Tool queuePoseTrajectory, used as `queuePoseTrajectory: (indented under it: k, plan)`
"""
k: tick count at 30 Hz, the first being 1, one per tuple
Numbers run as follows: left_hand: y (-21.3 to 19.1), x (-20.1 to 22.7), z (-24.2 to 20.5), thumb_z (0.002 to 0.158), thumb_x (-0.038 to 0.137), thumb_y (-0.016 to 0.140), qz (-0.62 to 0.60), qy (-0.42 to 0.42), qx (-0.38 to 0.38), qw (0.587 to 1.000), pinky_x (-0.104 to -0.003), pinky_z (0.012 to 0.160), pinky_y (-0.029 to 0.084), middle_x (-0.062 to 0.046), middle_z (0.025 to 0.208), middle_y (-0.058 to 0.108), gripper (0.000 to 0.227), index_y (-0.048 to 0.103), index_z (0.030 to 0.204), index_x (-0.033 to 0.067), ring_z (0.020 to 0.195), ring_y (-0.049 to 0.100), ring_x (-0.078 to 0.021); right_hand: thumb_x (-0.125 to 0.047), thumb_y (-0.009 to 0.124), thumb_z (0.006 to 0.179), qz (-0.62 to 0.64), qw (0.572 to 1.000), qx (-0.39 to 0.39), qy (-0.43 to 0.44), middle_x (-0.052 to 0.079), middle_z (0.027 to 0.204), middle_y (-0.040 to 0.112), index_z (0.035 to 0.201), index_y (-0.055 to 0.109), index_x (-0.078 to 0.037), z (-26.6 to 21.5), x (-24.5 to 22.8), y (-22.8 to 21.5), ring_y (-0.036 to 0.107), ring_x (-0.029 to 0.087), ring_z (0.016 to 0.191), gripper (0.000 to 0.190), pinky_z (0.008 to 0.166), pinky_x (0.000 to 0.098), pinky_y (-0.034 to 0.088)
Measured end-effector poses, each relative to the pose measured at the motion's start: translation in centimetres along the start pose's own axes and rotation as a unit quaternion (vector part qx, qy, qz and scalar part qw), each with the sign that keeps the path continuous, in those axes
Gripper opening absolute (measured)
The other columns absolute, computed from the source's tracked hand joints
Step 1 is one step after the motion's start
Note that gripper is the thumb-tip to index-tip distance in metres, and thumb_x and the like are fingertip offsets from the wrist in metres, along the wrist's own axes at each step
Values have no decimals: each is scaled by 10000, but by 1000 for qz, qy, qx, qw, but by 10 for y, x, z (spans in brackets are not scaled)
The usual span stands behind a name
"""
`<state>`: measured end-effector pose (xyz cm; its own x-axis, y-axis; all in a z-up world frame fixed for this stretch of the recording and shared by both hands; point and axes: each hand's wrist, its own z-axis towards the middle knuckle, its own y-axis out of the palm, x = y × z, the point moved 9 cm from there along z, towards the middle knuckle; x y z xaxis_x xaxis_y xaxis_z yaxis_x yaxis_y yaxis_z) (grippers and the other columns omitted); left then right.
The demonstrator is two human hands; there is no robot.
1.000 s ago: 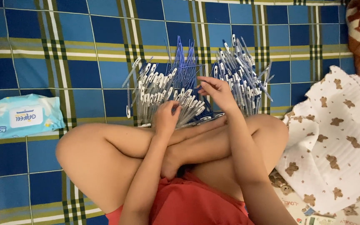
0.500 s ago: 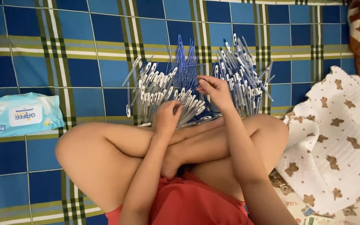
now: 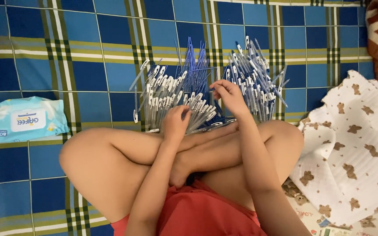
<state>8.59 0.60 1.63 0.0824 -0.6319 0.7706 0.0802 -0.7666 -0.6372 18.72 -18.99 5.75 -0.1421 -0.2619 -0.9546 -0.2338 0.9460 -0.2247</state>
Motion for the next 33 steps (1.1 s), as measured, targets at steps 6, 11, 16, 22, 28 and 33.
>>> queuePoseTrajectory:
  k: [6,11,16,22,28,33]
  plan:
    - [-2,3,1,1000,229,699,-3,10,0,1000,-381,831,595,-39,927,725,97,722,1058,156,946,696,-226,-87,579,1018,-37,999,-5,-5,95,756,677,1053,758,-38,-1,1,4,671,148,700,188,683,293,591]
    - [-4,8,0,1010,226,689,6,18,-13,1000,-381,829,596,-45,927,721,111,725,1075,144,948,690,-225,-58,626,1008,-55,998,-11,-27,120,816,707,1166,742,-29,-4,-15,11,684,162,776,198,729,325,594]
    - [2,4,1,990,242,707,12,28,-8,1000,-398,811,602,-46,898,713,108,715,1046,150,933,690,-241,-8,669,986,16,1000,-20,-16,158,955,748,1246,664,3,3,-1,13,732,189,877,261,826,337,633]
    - [-1,8,1,998,233,697,3,18,-25,1000,-372,813,599,-38,911,719,111,713,1064,146,923,689,-216,-79,783,928,9,1000,-11,28,177,877,753,1054,698,16,-3,10,16,740,186,753,180,734,319,640]
    - [3,8,1,1005,210,690,-19,10,-33,999,-376,783,598,-53,909,724,102,710,1058,125,891,690,-220,-203,830,930,-131,990,7,-46,124,868,791,1176,754,-70,-13,-20,39,775,226,818,290,772,365,621]
    - [5,26,-1,975,211,714,-41,46,-65,996,-390,809,595,-80,919,728,144,704,1062,96,934,701,-254,-84,759,918,-85,996,1,-16,150,980,779,1276,720,-101,-14,-8,39,777,264,909,360,829,405,625]
